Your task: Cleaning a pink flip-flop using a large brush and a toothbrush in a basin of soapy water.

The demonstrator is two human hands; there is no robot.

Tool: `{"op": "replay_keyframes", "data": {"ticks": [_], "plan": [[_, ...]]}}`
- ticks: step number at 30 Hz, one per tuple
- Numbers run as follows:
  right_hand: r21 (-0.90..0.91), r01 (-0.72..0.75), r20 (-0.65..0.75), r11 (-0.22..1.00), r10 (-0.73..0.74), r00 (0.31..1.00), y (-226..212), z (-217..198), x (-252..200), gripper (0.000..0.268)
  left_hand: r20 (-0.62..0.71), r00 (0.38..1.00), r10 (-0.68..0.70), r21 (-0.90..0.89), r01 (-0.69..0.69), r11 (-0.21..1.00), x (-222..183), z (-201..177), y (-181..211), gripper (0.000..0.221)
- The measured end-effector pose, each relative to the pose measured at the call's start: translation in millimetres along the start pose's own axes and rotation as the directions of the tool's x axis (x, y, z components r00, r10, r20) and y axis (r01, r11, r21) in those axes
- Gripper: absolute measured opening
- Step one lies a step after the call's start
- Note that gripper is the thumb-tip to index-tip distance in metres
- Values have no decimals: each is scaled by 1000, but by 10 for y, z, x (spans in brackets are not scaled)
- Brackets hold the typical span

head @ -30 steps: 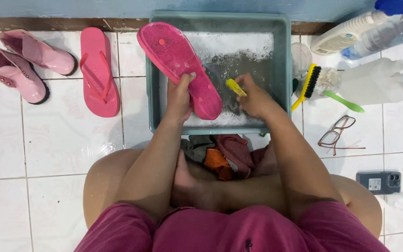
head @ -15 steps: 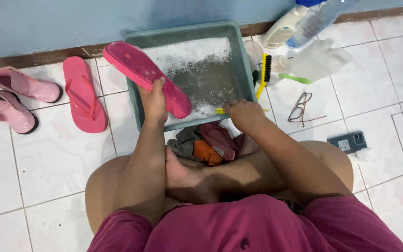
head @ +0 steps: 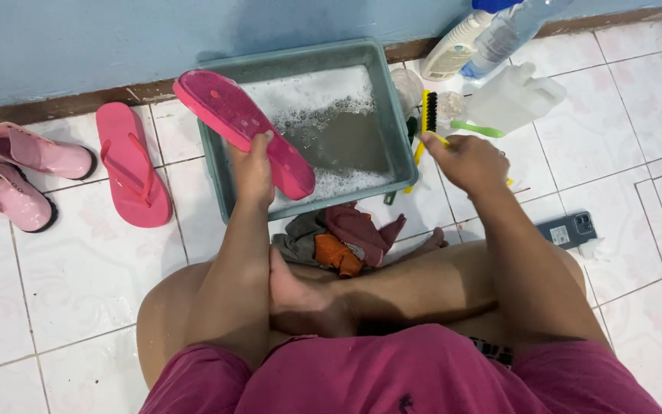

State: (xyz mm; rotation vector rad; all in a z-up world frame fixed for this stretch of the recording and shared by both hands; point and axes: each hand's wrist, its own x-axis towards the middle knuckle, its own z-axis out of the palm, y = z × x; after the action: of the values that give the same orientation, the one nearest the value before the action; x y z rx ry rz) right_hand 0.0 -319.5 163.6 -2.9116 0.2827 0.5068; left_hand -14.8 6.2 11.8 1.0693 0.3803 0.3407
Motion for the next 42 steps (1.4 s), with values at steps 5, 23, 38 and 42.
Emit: {"op": "replay_keyframes", "data": {"ticks": [5, 23, 38, 42], "plan": [[2, -33, -107, 999, 33, 994, 448, 108, 697, 61, 50, 992, -112, 8, 112, 994, 171, -30, -230, 48], [84, 320, -191, 944, -300, 935, 226, -522, 1383, 26, -85, 951, -297, -24, 296, 955, 116, 173, 13, 51], [-555, 187, -436, 811, -475, 764, 998, 459, 1255, 28, 128, 962, -240, -323, 270, 907, 43, 223, 169, 46], [-448, 58, 24, 892, -53, 998, 779, 458, 1488, 44, 218, 951, -220, -396, 292, 871, 33, 246, 277, 59]]}}
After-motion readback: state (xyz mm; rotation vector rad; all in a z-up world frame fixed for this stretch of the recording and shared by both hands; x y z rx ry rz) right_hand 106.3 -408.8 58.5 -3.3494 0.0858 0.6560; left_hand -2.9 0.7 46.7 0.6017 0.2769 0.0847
